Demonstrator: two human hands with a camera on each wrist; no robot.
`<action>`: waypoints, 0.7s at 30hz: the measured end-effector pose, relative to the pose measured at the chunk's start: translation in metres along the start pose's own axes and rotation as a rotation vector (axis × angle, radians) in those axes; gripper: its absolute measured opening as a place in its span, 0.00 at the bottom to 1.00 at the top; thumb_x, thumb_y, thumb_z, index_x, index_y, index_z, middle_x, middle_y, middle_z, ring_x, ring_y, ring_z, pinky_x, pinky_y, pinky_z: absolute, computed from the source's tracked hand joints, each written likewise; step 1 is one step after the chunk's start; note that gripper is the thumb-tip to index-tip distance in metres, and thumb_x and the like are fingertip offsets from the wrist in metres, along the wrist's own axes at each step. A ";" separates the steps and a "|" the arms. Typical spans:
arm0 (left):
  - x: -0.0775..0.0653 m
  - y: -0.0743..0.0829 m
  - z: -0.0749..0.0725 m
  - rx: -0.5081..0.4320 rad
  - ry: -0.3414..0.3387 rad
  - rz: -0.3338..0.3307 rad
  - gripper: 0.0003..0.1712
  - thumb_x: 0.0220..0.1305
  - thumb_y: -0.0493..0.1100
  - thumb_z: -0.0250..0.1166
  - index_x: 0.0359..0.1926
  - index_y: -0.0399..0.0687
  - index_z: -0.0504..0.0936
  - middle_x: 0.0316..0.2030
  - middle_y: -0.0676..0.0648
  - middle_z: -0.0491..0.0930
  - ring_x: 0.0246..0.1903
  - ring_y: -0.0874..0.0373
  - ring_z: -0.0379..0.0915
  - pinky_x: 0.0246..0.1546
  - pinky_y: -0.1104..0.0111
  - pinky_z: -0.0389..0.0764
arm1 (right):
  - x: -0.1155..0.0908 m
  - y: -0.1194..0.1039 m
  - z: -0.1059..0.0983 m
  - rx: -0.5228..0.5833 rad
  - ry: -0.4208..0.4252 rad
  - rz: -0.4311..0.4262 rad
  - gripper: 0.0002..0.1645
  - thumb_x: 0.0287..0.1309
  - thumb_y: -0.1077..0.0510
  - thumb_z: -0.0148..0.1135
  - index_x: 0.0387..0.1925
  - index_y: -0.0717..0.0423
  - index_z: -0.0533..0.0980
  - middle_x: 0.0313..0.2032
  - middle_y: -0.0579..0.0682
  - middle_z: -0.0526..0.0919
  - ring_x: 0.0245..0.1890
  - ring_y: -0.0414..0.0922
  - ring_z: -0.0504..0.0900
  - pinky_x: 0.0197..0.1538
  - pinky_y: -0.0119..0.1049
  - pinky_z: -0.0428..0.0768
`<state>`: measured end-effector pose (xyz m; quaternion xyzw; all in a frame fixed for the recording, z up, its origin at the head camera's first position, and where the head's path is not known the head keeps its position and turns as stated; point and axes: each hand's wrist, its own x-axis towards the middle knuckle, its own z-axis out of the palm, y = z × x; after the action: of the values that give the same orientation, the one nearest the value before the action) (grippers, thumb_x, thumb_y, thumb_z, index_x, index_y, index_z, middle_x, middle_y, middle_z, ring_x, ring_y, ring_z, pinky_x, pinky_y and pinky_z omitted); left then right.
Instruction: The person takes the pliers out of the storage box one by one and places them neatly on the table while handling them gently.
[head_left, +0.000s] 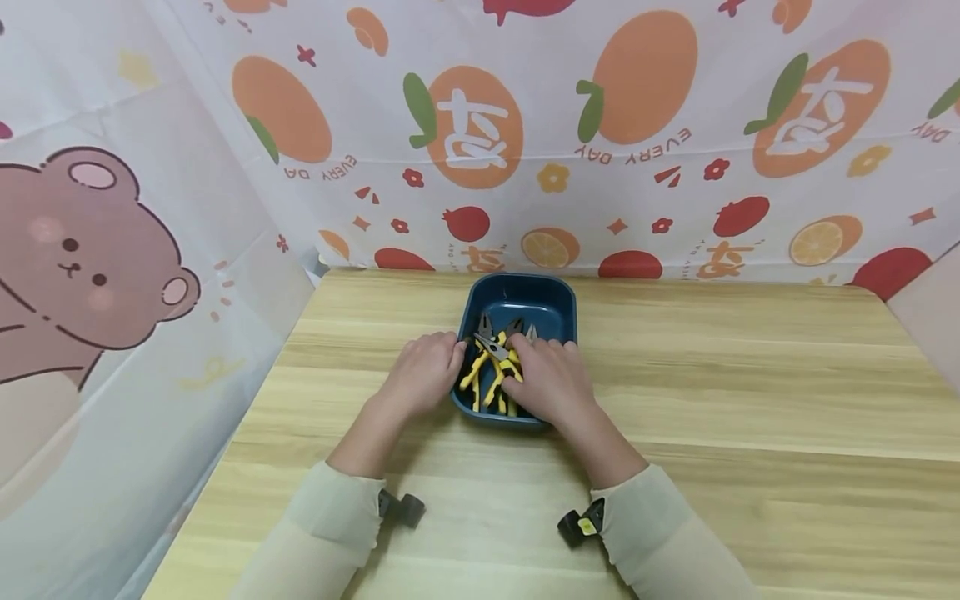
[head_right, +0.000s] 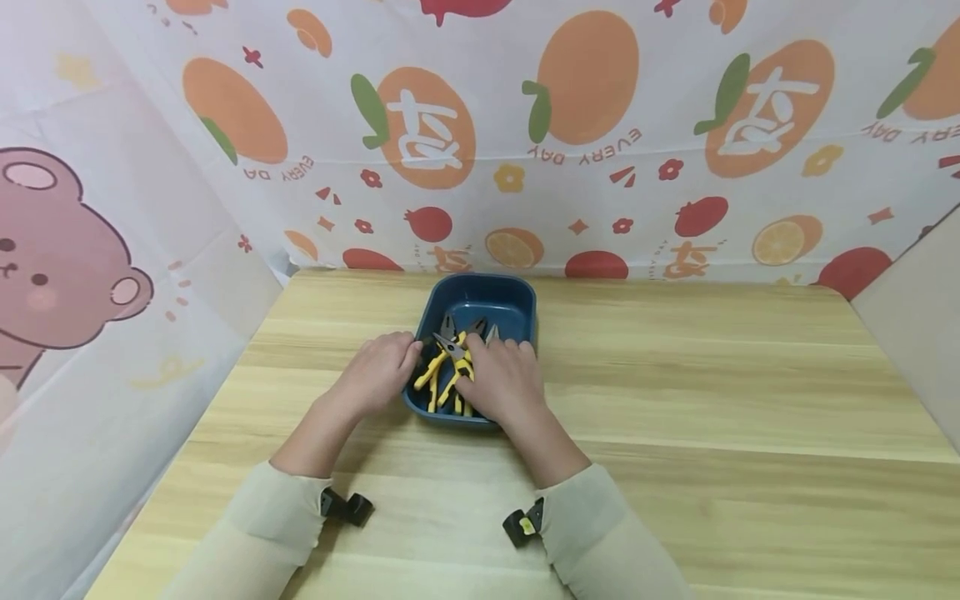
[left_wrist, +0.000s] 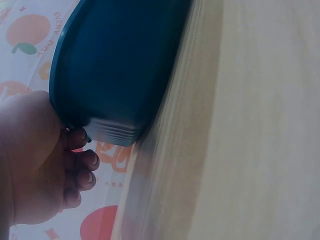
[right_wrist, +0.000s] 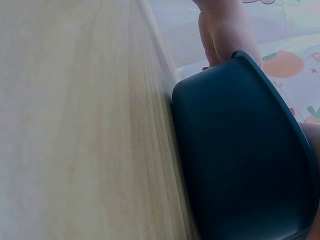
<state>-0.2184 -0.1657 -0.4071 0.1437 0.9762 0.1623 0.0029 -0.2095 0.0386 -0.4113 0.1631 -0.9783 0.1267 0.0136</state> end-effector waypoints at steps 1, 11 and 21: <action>0.000 0.001 0.000 -0.002 -0.002 0.001 0.22 0.78 0.51 0.41 0.29 0.48 0.72 0.26 0.48 0.72 0.32 0.50 0.68 0.40 0.56 0.69 | 0.000 0.000 0.000 -0.004 -0.002 -0.002 0.32 0.56 0.39 0.60 0.61 0.43 0.72 0.45 0.49 0.84 0.37 0.48 0.77 0.37 0.39 0.63; 0.001 0.001 0.001 -0.003 -0.016 -0.008 0.21 0.78 0.50 0.41 0.29 0.49 0.72 0.25 0.48 0.71 0.32 0.50 0.68 0.41 0.57 0.68 | 0.000 0.001 0.000 0.027 0.008 -0.004 0.31 0.57 0.39 0.58 0.60 0.46 0.73 0.43 0.47 0.86 0.32 0.45 0.77 0.34 0.39 0.62; 0.002 0.001 -0.001 -0.004 -0.013 -0.006 0.22 0.78 0.50 0.41 0.28 0.49 0.71 0.24 0.48 0.71 0.31 0.50 0.68 0.40 0.57 0.68 | 0.001 0.000 -0.003 0.152 0.001 0.044 0.29 0.62 0.44 0.55 0.63 0.48 0.70 0.52 0.46 0.84 0.39 0.44 0.79 0.37 0.39 0.64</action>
<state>-0.2200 -0.1644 -0.4062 0.1420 0.9763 0.1632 0.0100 -0.2105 0.0393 -0.4084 0.1421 -0.9692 0.2010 -0.0012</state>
